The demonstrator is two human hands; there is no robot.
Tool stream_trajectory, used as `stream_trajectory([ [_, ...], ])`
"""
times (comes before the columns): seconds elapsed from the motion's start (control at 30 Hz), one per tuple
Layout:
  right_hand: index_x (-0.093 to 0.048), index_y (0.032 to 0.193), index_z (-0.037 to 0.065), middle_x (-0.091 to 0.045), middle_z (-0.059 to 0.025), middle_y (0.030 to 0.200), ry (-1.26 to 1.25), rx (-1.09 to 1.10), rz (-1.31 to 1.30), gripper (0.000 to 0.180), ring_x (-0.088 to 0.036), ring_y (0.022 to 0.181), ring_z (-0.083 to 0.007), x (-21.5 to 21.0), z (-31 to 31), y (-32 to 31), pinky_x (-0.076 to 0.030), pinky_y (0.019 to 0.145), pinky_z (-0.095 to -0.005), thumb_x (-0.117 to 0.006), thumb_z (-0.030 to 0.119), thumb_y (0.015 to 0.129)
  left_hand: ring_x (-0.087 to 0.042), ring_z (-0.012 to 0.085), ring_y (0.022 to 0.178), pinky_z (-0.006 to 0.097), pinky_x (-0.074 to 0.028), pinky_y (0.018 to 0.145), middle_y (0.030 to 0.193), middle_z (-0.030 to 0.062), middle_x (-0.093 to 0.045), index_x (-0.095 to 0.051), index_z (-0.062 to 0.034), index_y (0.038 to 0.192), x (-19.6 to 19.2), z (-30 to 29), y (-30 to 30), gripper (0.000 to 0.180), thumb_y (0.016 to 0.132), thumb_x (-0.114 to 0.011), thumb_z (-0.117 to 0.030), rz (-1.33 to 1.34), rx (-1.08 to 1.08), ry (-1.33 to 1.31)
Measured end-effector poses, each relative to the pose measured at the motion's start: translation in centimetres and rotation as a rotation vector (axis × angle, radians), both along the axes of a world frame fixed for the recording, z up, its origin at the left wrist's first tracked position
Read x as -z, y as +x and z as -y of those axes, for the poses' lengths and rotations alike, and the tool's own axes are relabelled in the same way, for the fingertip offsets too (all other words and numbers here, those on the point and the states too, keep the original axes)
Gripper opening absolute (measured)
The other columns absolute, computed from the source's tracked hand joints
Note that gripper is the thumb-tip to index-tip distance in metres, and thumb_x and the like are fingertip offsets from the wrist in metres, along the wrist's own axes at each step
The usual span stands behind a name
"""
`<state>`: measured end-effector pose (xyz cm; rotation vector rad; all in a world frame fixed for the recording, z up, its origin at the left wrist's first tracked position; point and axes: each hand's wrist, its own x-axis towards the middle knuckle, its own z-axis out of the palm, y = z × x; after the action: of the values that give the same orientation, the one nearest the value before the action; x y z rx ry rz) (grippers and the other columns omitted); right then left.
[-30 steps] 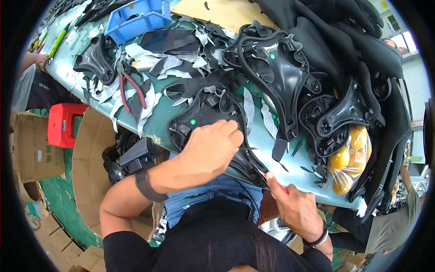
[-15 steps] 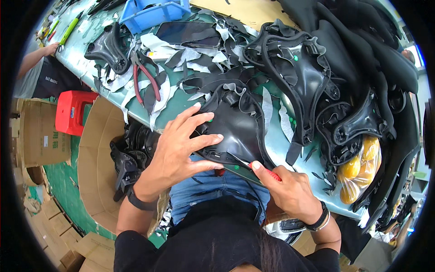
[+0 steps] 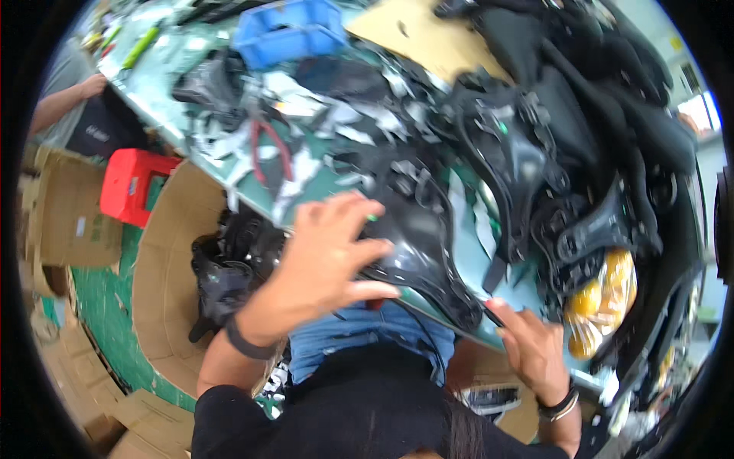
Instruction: Trimming excess material from bicycle saddles using a utility knife in a manufacturing facility.
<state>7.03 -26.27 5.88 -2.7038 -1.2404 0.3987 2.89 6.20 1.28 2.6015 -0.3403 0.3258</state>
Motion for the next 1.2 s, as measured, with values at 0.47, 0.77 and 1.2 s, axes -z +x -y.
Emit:
stream_trajectory([
  [0.47, -0.019, 0.147, -0.002, -0.048, -0.0219, 0.139, 0.312, 0.347, -0.140, 0.106, -0.042, 0.134, -0.0295, 6.1, -3.5, -1.4, -0.033, 0.109, -0.0356, -0.085, 0.018, 0.067, -0.060, 0.0148, 0.066, 0.031, -0.045, 0.058, 0.071, 0.0067, -0.065, -0.066, -0.0004, 0.079, 2.2, 6.3, 0.1, 0.029, 0.081, -0.073, -0.029, -0.469, 0.809, -0.855],
  [0.77, -0.023, 0.146, -0.003, -0.043, -0.0176, 0.137, 0.678, 0.461, -0.866, 0.094, -0.052, 0.115, -0.0239, 7.0, -4.4, -5.3, -0.042, 0.097, -0.0329, -0.082, 0.014, 0.074, -0.053, 0.0188, 0.111, 0.032, -0.043, 0.096, 0.120, 0.0146, -0.055, -0.035, 0.0034, 0.137, 6.8, 7.1, -1.5, 0.071, 0.089, -0.068, -0.037, -0.365, -0.554, -1.407],
  [1.2, -0.051, 0.120, 0.002, -0.057, -0.0028, 0.090, 0.857, 0.697, -0.666, 0.034, -0.057, 0.060, -0.0095, 6.8, -5.6, 1.1, -0.045, 0.054, -0.0228, -0.063, 0.013, 0.090, -0.057, 0.0276, 0.094, 0.039, -0.044, 0.080, 0.096, 0.0079, -0.063, -0.066, -0.0070, 0.101, 0.9, 2.1, 6.6, 0.032, 0.076, -0.074, -0.024, -0.064, 0.250, -0.168],
])
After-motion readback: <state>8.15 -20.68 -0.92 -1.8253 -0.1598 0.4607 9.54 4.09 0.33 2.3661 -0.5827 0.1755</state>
